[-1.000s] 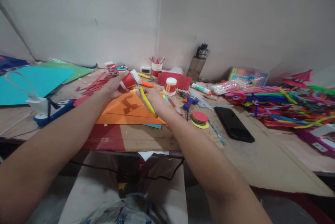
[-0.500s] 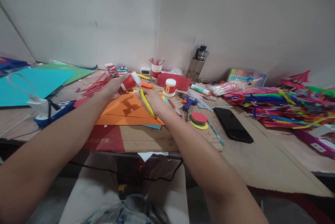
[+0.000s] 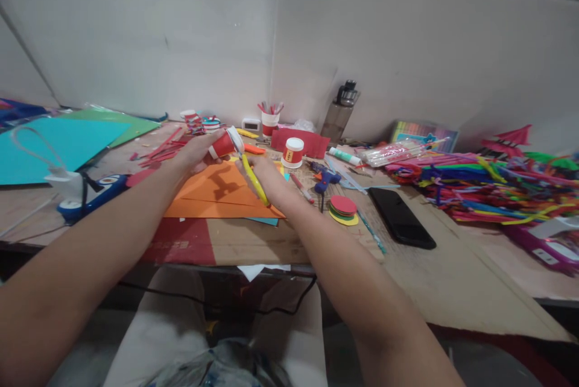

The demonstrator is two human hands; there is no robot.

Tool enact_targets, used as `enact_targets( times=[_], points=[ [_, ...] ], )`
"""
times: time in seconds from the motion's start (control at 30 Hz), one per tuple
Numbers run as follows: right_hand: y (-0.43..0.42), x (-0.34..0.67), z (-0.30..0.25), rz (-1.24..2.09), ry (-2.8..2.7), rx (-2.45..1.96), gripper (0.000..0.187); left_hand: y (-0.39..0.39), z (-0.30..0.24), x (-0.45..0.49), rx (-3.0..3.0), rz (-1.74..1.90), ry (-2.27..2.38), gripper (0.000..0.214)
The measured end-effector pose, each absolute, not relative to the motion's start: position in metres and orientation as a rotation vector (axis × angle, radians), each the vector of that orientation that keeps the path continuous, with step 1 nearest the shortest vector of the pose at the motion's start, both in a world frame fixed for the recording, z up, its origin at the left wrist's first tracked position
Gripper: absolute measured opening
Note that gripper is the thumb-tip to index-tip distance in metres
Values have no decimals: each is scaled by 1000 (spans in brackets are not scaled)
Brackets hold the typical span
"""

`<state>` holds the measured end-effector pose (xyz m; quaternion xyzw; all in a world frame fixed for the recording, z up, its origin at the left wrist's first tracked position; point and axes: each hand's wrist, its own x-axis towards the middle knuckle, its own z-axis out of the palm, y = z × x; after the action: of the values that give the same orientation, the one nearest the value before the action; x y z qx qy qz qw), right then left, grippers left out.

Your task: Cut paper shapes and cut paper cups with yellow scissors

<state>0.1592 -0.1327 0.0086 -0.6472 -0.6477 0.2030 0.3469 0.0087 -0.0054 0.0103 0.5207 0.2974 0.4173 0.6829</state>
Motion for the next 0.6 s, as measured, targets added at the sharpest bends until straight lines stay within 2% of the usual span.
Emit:
enact_targets(
  times=[0.23,0.37,0.6],
  points=[
    [-139,153,13,492,-1694,-1670,35,-6,14,8,902,813,717,42],
    [-142,151,17,424,-1703,-1709,29,-7,14,9,960,848,695,35],
    [-136,158,13,417,-1777,-1635,34,-6,12,10,1040,850,678,35]
  ],
)
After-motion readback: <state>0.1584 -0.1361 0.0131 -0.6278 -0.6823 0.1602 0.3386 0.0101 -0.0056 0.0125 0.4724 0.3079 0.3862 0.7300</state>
